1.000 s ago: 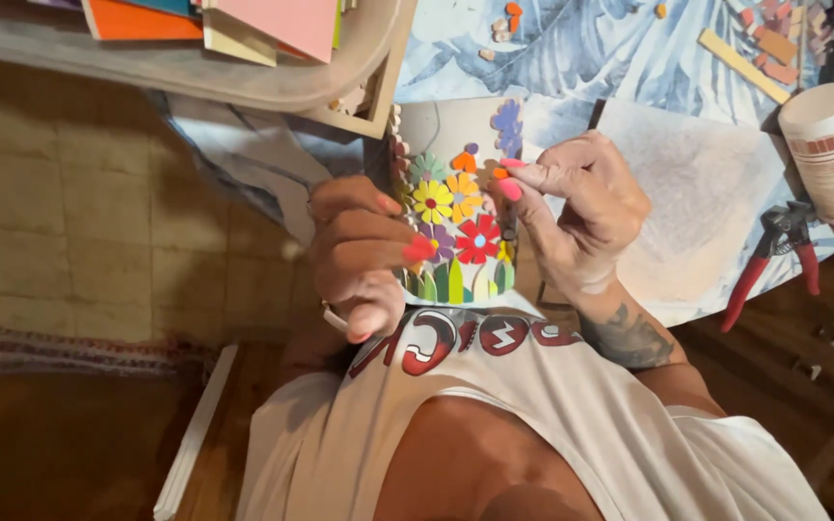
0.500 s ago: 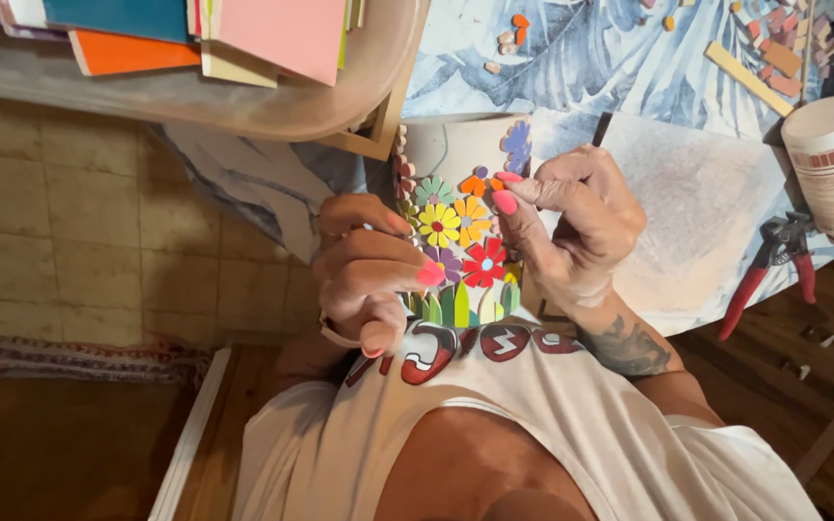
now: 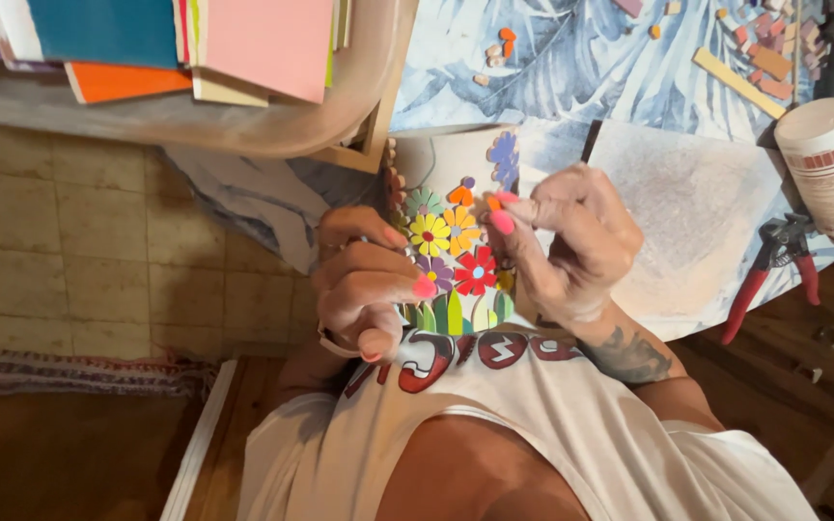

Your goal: Decorating a cylindrical vase by gluing small colorful flower cutouts onto its surface

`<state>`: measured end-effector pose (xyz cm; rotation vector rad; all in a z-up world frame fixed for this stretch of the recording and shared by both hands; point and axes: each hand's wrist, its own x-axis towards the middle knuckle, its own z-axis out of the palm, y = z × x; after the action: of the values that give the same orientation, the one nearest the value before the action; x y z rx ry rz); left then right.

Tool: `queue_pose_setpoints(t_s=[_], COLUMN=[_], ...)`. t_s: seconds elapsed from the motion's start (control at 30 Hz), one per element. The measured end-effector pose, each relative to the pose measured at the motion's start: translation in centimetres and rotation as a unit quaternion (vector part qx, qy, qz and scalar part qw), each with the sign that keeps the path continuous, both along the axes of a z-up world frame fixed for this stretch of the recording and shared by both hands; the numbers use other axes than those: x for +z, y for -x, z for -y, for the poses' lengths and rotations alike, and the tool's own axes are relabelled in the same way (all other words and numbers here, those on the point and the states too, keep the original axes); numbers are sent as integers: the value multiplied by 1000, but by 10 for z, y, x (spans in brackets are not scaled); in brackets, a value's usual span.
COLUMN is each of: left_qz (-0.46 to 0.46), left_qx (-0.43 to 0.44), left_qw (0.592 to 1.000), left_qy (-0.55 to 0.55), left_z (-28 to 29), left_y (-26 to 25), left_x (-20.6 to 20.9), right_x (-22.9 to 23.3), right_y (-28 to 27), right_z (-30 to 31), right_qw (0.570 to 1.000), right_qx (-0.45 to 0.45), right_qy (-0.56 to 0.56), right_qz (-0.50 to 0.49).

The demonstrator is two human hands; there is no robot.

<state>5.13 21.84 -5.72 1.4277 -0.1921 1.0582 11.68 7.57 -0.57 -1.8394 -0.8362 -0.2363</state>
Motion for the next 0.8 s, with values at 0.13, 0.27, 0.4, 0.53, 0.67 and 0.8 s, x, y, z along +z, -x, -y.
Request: queue_pose_setpoints(t_s=[0.13,0.27,0.4,0.53,0.67,0.8], left_qz=[-17,-9,-12,-25,-1,21], left_qx=[-1,8,14,17,23,13], left_qw=[1000,1000,1000,999,999,999], left_qy=[-17,-1,3,11,22,23], left_z=[-3,1,2,2,0,-2], left_y=[0,-1,-2,-2,1,0], left_x=[5,3,4,6,-4,-4], right_x=[7,2,1,5,9,8], right_y=[6,5,2,-1,-17,-36], right_z=[12,31,36,33,28,20], right_qw=[1000,1000,1000,999,995,988], right_qx=[-5,-3,1,34,100,146], right_qy=[-2,-1,11,15,24,32], right_qz=[7,13,2,-12,5,31])
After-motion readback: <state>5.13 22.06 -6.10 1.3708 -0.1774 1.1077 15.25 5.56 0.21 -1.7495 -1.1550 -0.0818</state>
